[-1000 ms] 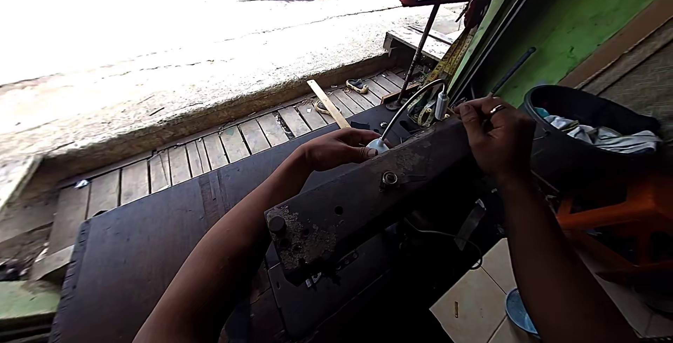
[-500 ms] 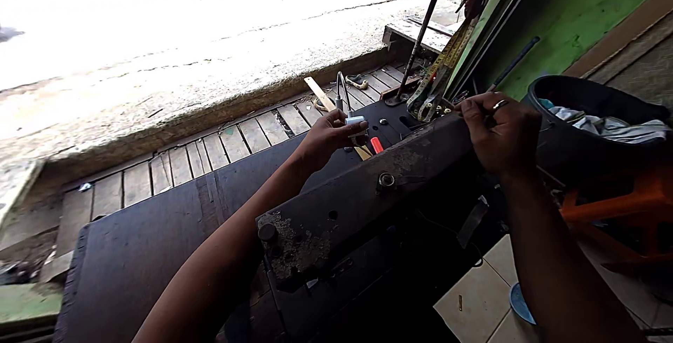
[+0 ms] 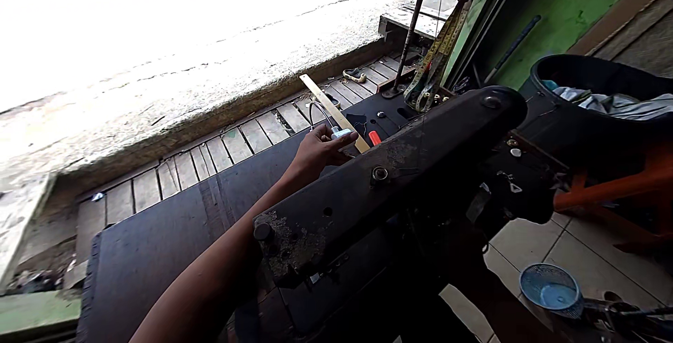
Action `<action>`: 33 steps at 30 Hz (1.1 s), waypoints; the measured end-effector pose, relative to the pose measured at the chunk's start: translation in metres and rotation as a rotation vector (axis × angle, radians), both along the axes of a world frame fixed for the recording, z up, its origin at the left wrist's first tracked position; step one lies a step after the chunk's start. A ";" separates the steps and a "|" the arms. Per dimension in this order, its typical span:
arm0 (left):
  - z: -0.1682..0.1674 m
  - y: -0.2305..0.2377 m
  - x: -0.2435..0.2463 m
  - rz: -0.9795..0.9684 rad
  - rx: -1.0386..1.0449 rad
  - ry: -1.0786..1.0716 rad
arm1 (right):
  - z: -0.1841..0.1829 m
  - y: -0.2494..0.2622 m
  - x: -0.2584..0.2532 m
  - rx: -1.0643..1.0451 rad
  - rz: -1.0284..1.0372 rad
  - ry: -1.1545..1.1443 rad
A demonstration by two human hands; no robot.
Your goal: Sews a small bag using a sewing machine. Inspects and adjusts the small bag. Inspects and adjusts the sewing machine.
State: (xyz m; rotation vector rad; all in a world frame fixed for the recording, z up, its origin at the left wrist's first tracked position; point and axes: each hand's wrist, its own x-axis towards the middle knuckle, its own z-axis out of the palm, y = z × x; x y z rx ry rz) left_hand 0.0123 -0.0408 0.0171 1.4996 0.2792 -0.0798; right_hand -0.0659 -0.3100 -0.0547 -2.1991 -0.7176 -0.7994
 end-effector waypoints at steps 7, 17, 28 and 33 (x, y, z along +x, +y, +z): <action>-0.001 0.003 -0.002 0.106 0.244 -0.205 | -0.006 0.025 0.001 -0.156 0.058 0.149; -0.006 0.001 -0.005 0.093 0.528 -0.283 | 0.137 -0.045 0.091 -0.213 -0.031 0.021; 0.006 0.003 -0.001 0.061 0.531 -0.080 | 0.149 0.114 0.197 -0.696 0.747 0.999; 0.007 0.003 0.001 0.077 0.594 -0.025 | 0.143 0.120 0.196 -0.652 0.816 0.909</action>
